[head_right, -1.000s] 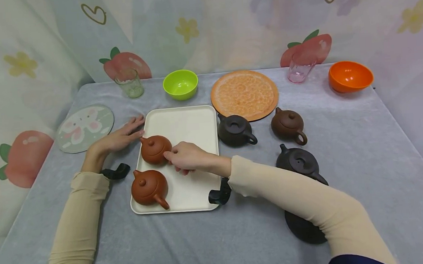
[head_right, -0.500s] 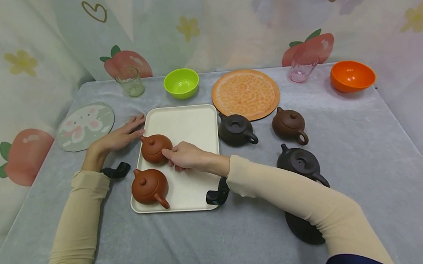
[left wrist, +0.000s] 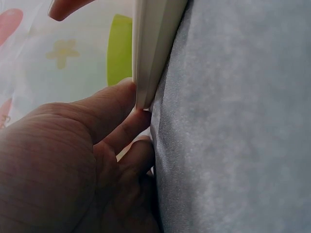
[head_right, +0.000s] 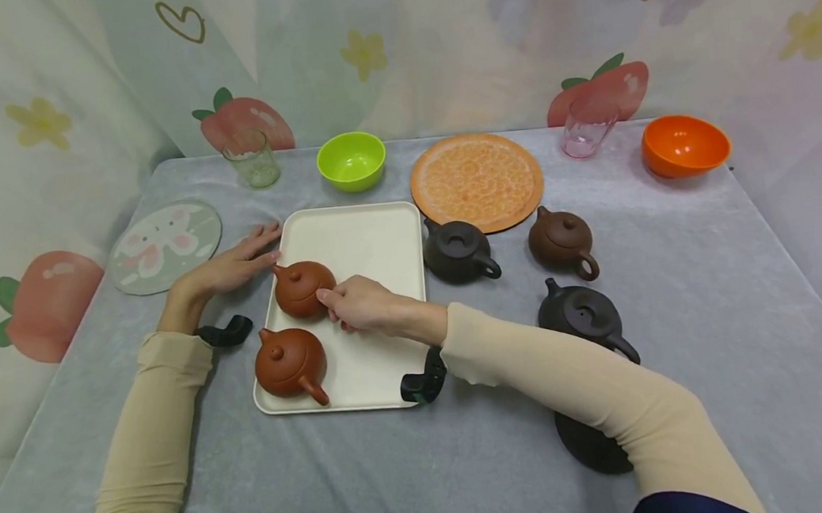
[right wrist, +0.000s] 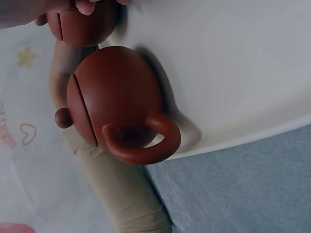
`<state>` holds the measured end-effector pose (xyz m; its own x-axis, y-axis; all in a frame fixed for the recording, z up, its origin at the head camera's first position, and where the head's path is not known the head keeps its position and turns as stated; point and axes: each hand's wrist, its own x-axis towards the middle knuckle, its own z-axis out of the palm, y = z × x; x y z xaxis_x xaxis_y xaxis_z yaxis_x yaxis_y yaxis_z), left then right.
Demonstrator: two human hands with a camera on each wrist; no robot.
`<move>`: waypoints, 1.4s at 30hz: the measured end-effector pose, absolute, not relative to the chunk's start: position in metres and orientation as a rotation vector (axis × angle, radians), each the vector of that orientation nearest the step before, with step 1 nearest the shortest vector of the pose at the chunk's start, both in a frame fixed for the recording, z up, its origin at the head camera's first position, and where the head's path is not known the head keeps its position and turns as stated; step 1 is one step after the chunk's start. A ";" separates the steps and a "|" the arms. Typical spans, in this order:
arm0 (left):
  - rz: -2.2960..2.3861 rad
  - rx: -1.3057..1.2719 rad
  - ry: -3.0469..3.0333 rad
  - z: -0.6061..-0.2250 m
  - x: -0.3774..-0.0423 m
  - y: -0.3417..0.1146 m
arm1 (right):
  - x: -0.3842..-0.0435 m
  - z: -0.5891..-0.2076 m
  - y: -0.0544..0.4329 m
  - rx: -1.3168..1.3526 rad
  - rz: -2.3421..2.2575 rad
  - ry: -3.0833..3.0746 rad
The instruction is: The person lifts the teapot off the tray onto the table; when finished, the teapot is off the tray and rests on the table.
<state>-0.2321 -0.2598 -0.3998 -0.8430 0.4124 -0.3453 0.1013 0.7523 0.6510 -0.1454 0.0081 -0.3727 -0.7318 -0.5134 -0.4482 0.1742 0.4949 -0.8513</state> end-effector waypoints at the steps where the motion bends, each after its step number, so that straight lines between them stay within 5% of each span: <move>1: 0.880 0.385 2.471 -0.400 -0.232 -0.260 | -0.145 -0.373 0.008 -0.276 -1.271 2.049; 42: 0.871 0.384 2.466 -0.401 -0.234 -0.261 | -0.131 -0.359 0.055 -0.271 -1.187 2.103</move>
